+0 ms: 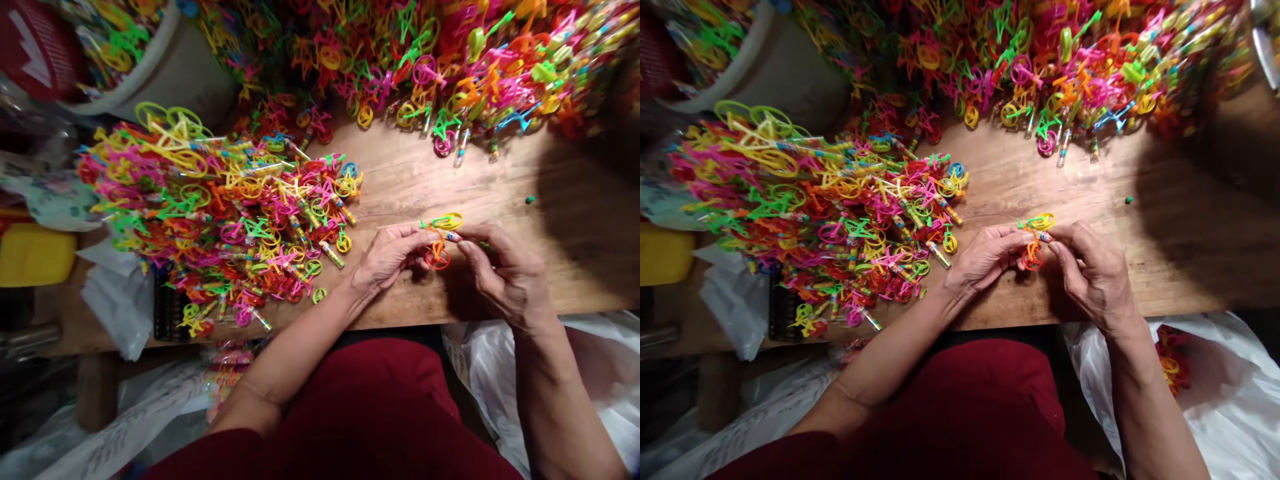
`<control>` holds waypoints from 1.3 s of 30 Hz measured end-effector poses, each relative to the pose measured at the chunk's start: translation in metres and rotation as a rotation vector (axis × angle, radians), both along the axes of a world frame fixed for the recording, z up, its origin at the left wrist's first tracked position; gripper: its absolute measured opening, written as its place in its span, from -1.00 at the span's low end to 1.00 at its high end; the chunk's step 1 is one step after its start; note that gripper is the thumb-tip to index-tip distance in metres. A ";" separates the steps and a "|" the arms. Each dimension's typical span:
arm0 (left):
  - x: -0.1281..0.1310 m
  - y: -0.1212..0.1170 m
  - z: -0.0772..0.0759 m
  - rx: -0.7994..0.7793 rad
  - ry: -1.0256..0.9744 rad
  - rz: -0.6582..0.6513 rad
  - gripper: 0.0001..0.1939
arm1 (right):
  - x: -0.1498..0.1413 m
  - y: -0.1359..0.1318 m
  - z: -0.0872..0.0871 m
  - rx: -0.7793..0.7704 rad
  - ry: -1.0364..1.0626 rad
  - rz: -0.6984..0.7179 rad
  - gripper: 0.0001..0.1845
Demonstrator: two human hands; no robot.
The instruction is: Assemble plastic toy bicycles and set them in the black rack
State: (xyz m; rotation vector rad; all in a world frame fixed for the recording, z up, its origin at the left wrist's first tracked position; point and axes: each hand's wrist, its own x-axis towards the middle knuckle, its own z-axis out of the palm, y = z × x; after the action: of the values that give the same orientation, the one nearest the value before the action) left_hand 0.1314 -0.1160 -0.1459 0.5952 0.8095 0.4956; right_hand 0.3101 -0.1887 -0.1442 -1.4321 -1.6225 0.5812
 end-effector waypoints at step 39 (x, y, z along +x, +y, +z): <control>-0.098 0.064 0.119 0.996 0.938 0.341 -0.74 | 0.003 0.001 -0.007 -0.101 -0.090 -0.278 -0.63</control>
State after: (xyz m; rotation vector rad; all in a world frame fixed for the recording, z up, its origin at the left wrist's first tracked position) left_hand 0.0337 -0.0523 -0.0271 1.6974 1.5674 0.9646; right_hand 0.3129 -0.1876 -0.1515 -1.7447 -1.4446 0.4480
